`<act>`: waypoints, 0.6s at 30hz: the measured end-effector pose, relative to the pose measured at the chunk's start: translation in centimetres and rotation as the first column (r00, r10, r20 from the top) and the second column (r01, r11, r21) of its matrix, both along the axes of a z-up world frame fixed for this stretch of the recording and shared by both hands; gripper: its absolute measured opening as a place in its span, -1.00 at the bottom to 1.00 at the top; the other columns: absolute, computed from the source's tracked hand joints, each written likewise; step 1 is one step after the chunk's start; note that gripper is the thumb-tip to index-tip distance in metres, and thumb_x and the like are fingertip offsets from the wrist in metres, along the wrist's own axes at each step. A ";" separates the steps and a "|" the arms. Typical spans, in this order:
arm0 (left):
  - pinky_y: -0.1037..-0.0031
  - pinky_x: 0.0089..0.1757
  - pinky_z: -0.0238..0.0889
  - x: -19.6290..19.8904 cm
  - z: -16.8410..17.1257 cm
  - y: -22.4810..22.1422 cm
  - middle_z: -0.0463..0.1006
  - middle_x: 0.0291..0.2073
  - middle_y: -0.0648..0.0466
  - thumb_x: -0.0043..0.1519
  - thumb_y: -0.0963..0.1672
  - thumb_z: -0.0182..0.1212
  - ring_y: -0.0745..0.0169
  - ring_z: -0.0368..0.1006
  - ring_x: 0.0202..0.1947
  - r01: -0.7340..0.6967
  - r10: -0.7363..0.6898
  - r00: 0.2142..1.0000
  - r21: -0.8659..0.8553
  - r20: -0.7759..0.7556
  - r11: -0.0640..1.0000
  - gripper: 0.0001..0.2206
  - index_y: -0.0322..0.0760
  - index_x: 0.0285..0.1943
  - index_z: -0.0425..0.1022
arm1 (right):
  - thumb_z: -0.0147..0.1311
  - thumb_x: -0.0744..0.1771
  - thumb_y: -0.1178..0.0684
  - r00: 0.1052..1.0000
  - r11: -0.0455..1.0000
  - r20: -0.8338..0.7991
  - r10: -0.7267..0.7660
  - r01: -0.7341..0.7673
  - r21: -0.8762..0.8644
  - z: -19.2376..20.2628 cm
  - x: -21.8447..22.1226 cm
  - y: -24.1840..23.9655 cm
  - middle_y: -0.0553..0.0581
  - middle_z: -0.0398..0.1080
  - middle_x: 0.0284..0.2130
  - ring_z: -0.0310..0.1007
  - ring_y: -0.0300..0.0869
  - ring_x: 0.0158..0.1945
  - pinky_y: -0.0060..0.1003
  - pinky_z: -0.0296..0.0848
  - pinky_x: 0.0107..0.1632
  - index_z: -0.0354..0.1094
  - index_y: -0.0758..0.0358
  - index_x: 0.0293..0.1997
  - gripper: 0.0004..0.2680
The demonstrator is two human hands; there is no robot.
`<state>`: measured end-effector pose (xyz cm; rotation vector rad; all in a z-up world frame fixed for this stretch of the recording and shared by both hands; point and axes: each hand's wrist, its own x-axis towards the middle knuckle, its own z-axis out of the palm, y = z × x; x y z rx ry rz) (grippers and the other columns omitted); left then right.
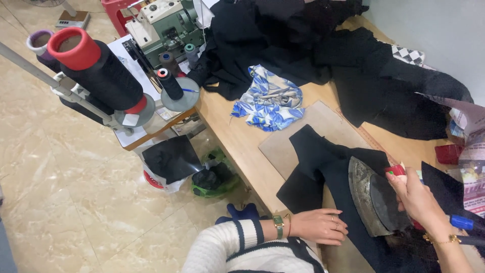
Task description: Smoothing and pressing black garment components using a steam iron on a workbench.
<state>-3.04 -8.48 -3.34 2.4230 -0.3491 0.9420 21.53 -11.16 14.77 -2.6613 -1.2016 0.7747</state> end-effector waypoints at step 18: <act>0.12 0.33 0.23 -0.3 0.3 0.0 0.66 -0.11 0.03 0.39 -0.05 0.04 0.08 0.55 0.11 0.029 -0.029 1.000 0.027 0.005 0.999 -0.75 -0.19 -0.17 0.62 | -0.14 0.45 -0.22 1.000 1.000 0.006 -0.017 0.017 -0.002 0.3 -0.5 -0.1 0.35 0.50 -0.48 0.63 0.21 -0.51 -0.04 0.40 -0.24 0.19 0.23 0.02 -0.71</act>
